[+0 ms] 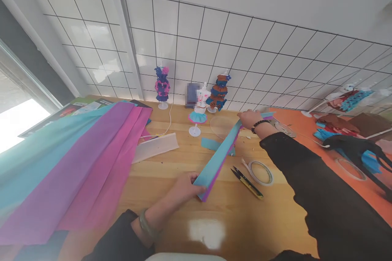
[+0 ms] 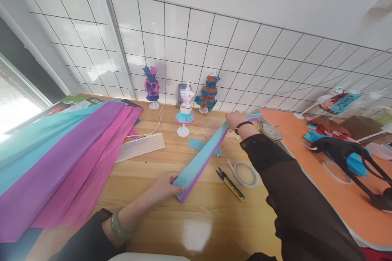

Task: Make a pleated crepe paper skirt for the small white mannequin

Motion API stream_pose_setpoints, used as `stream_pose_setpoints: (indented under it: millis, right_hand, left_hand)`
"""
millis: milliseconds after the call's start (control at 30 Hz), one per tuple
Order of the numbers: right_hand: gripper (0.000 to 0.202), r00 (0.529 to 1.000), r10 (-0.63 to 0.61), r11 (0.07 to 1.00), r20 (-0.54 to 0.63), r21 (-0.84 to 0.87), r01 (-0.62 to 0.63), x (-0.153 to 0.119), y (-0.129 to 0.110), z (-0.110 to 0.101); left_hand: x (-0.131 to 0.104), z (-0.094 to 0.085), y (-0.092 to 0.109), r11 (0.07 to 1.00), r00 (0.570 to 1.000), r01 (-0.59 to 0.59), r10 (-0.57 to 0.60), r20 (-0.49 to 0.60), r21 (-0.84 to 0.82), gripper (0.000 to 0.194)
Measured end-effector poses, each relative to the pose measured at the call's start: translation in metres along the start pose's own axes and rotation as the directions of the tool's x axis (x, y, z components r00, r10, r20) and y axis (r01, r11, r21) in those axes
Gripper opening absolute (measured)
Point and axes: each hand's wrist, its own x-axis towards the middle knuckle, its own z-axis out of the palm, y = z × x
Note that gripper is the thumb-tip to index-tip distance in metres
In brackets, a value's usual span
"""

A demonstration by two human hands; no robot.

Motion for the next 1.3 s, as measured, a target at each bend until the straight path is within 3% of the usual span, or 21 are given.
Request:
stream_pose_setpoints:
  millis: [200,467,600,700,867,1033,1167,1300]
  right_hand:
    - [0.031,0.99,-0.141,0.988,-0.029,-0.07,0.139,0.023,-0.044,0.003]
    - [0.037,0.936,-0.327,0.945,-0.133,-0.023,0.327,0.033,-0.093,0.01]
    - [0.046,0.911,-0.357,0.924,-0.204,0.065,0.377,0.029,-0.105,0.016]
    - [0.052,0.913,-0.313,0.919,-0.259,0.161,0.361,0.018,-0.1,0.021]
    - [0.052,0.927,-0.172,0.902,-0.334,0.326,0.285,-0.028,-0.079,0.03]
    - [0.043,0.945,-0.098,0.878,-0.311,0.42,0.229,-0.114,-0.057,0.051]
    - [0.033,0.958,-0.094,0.893,-0.272,0.403,0.202,-0.187,-0.058,0.079]
    - [0.025,0.957,-0.085,0.951,-0.276,0.264,0.16,-0.23,-0.073,0.101]
  left_hand:
    - [-0.003,0.008,-0.002,0.986,0.976,0.162,-0.154,0.154,-0.047,0.013]
    - [-0.003,0.007,-0.004,0.954,0.928,0.264,-0.213,0.305,-0.138,0.03]
    - [-0.006,0.008,-0.001,0.935,0.915,0.29,-0.208,0.345,-0.206,0.032]
    - [-0.006,0.009,0.001,0.919,0.912,0.317,-0.227,0.341,-0.236,0.033]
    - [-0.003,0.007,-0.003,0.895,0.899,0.348,-0.234,0.371,-0.28,0.031]
    - [0.0,0.007,-0.01,0.884,0.884,0.366,-0.233,0.406,-0.289,0.035]
    - [0.001,0.012,-0.016,0.894,0.843,0.376,-0.222,0.49,-0.242,0.042]
    - [0.004,0.022,-0.018,0.892,0.826,0.4,-0.252,0.504,-0.21,0.042]
